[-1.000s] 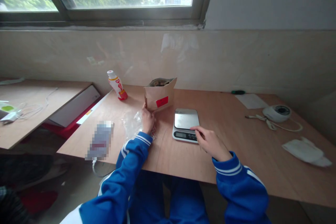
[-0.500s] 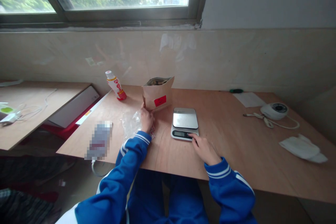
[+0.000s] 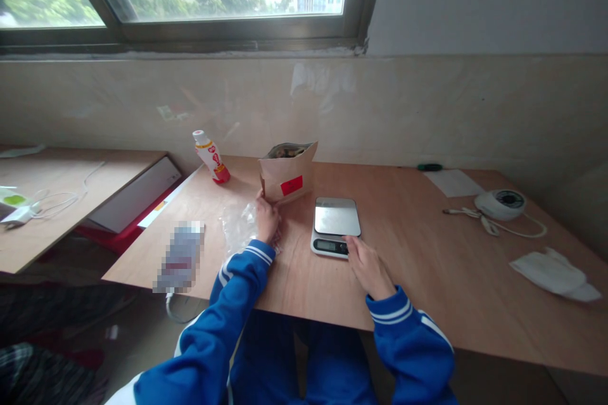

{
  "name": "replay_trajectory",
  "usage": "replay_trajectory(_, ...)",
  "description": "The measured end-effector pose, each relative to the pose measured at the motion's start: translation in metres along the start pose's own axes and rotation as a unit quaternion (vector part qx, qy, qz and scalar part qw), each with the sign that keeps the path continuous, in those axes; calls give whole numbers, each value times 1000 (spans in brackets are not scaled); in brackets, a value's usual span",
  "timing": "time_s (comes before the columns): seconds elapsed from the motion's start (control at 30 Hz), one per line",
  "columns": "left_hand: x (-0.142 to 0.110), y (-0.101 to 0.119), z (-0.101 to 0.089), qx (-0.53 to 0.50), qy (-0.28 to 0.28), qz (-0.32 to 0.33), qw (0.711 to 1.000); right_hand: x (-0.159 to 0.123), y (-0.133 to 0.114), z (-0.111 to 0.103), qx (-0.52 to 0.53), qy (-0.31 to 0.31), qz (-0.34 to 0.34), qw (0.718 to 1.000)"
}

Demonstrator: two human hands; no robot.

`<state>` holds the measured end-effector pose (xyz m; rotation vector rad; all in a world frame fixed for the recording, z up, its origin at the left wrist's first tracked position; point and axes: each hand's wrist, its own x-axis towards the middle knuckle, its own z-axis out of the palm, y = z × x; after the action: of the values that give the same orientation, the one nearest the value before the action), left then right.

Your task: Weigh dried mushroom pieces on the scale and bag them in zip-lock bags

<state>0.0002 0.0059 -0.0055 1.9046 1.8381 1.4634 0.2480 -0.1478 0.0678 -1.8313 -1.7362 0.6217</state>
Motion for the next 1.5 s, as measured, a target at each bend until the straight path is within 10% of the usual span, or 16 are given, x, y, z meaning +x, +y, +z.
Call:
replay_trajectory(0.3,-1,0,0,9,0,0,1000,29,-2,5,177,25,-74,981)
replay_trajectory(0.6,0,0,0,8,-4,-8,1000,119,-1,12,276,91,-21,956)
replay_trajectory(0.9,-1,-1,2,6,-1,-14,1000,134,-2,11,95,134,-50,985)
replay_trajectory(1.07,-2,-1,2,-8,1,-10,1000,132,-65,-32,62,253,-251,932)
replay_trajectory(1.2,-1,0,1,-22,6,-2,1000,138,-110,-45,-37,138,-363,921)
replay_trajectory(1.5,-1,-1,2,-29,7,2,1000,116,-124,-46,-290,70,-345,890)
